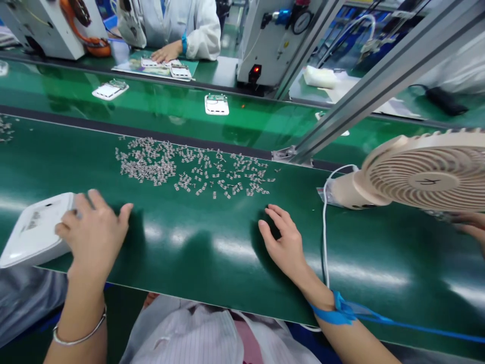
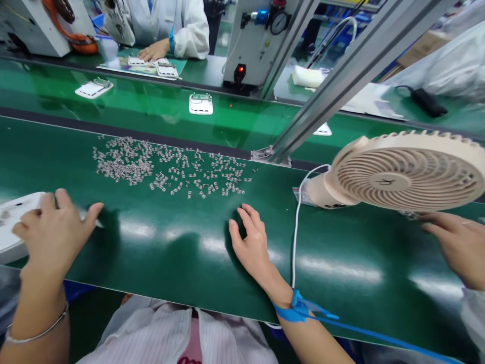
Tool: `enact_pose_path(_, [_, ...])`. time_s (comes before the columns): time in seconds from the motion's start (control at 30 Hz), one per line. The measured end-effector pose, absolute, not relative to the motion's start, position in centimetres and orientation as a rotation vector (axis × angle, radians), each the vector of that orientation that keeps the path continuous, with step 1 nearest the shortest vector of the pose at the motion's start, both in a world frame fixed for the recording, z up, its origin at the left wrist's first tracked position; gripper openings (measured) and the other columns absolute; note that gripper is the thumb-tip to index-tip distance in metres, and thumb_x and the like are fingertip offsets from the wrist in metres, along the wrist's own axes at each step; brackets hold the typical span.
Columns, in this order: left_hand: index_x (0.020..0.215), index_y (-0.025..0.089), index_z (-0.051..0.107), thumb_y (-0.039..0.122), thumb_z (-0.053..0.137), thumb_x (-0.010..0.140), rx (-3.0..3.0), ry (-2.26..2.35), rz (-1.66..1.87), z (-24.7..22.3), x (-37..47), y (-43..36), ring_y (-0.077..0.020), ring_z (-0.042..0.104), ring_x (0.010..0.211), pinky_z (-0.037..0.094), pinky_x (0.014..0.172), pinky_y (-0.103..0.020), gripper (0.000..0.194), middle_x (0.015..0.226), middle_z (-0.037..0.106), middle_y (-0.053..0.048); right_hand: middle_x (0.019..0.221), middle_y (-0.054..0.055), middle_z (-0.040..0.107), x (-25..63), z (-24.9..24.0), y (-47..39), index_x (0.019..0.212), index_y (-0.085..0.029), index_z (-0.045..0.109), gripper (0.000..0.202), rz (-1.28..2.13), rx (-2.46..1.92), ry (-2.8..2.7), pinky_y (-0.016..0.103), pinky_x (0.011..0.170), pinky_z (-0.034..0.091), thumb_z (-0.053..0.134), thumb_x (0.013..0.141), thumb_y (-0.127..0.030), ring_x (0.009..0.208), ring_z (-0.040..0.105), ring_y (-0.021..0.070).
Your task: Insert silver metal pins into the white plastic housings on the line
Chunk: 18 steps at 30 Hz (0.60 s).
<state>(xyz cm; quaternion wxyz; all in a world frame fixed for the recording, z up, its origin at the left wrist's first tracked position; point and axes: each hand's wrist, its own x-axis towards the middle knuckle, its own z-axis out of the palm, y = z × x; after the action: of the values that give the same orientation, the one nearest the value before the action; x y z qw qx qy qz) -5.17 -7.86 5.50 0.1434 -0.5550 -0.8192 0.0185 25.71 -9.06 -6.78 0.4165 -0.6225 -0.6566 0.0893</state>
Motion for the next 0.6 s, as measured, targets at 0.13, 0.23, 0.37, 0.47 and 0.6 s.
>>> enact_pose_path(0.13, [0.138, 0.002, 0.03, 0.05, 0.027, 0.089, -1.897, -2.212, 0.061, 4.5, -3.1, -5.5, -0.0455, 0.038, 0.117, 0.037, 0.089, -0.06, 0.068, 0.141, 0.034, -0.024, 0.114, 0.014, 0.06, 26.0, -6.9, -9.4, 0.105, -0.018, 0.062, 0.028, 0.213, -1.553, -1.654, 0.045, 0.087, 0.05, 0.051, 0.086, -0.034, 0.106, 0.058, 0.0253])
enact_pose_path(0.23, [0.142, 0.005, 0.023, 0.054, 0.028, 0.088, -2.02, -2.213, 0.025, 3.6, -3.0, -2.6, -0.0478, 0.023, 0.128, 0.029, 0.096, -0.063, 0.074, 0.149, 0.02, -0.021, 0.114, 0.015, 0.06, 26.4, -7.0, -9.6, 0.105, -0.018, 0.062, 0.028, 0.186, -1.547, -1.684, 0.045, 0.085, 0.05, 0.05, 0.086, -0.034, 0.105, 0.059, 0.026])
enact_pose_path(0.37, [0.146, 0.013, 0.015, 0.06, 0.022, 0.087, -2.17, -2.284, -0.044, 3.2, -3.5, 1.8, -0.0487, 0.008, 0.134, 0.019, 0.1, -0.066, 0.076, 0.153, 0.007, -0.016, 0.113, 0.016, 0.06, 26.6, -7.2, -9.5, 0.104, -0.016, 0.062, 0.028, 0.129, -1.531, -1.733, 0.045, 0.082, 0.05, 0.049, 0.087, -0.034, 0.103, 0.059, 0.0269])
enact_pose_path(0.47, [0.147, 0.019, 0.011, 0.06, 0.015, 0.088, -2.394, -2.276, -0.034, 3.1, -2.2, 4.5, -0.0471, 0.003, 0.135, 0.014, 0.102, -0.067, 0.072, 0.155, 0.002, -0.009, 0.11, 0.015, 0.06, 26.5, -7.2, -9.2, 0.102, -0.016, 0.062, 0.027, 0.082, -1.523, -1.754, 0.043, 0.078, 0.051, 0.049, 0.087, -0.035, 0.101, 0.06, 0.0262])
enact_pose_path(0.6, [0.147, 0.027, 0.009, 0.061, 0.011, 0.087, -2.654, -2.113, 0.023, 2.1, 2.0, 6.3, -0.0462, 0.0, 0.136, 0.011, 0.104, -0.066, 0.068, 0.155, 0.001, 0.001, 0.108, 0.014, 0.06, 26.5, -7.3, -9.0, 0.101, -0.017, 0.062, 0.026, 0.059, -1.517, -1.762, 0.041, 0.075, 0.051, 0.048, 0.087, -0.035, 0.1, 0.06, 0.0253])
